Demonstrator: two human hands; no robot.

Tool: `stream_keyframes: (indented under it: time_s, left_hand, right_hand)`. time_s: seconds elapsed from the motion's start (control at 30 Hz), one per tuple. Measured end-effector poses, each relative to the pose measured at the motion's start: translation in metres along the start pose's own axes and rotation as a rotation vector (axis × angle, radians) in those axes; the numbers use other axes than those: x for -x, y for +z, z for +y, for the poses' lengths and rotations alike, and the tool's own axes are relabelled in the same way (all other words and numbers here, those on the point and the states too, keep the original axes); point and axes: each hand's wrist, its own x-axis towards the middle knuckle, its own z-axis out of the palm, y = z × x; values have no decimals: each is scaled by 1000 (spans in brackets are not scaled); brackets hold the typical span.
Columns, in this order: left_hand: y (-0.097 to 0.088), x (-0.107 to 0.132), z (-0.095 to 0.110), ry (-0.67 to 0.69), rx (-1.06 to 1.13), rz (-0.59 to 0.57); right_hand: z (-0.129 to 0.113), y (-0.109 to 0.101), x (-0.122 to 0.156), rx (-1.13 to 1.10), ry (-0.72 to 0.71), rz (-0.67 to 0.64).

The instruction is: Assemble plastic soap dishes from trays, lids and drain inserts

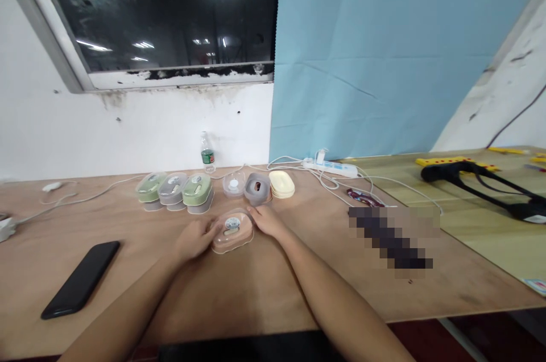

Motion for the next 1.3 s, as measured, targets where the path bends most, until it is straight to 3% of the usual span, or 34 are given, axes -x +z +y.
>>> stream_keyframes:
  time_s: [0.47,0.73,0.87,1.07,1.3]
  left_hand:
    - [-4,0,-3,-4,-144,-34]
    - [-3,-2,-2,55,-111,-41]
    - [-5,-2,-7,106,-80,-119]
    - [-4,-1,-9,169,-58,-121]
    - [-4,-2,-15,230,-57,-164]
  right_hand:
    - [-1,-2,2,58,-87,-18]
    - [3,1,0,51,-94,12]
    - [5,1,-2,35,-82,27]
    - [3,-2,0,-40,-32,-16]
    - [0,-4,2,0,-100,-59]
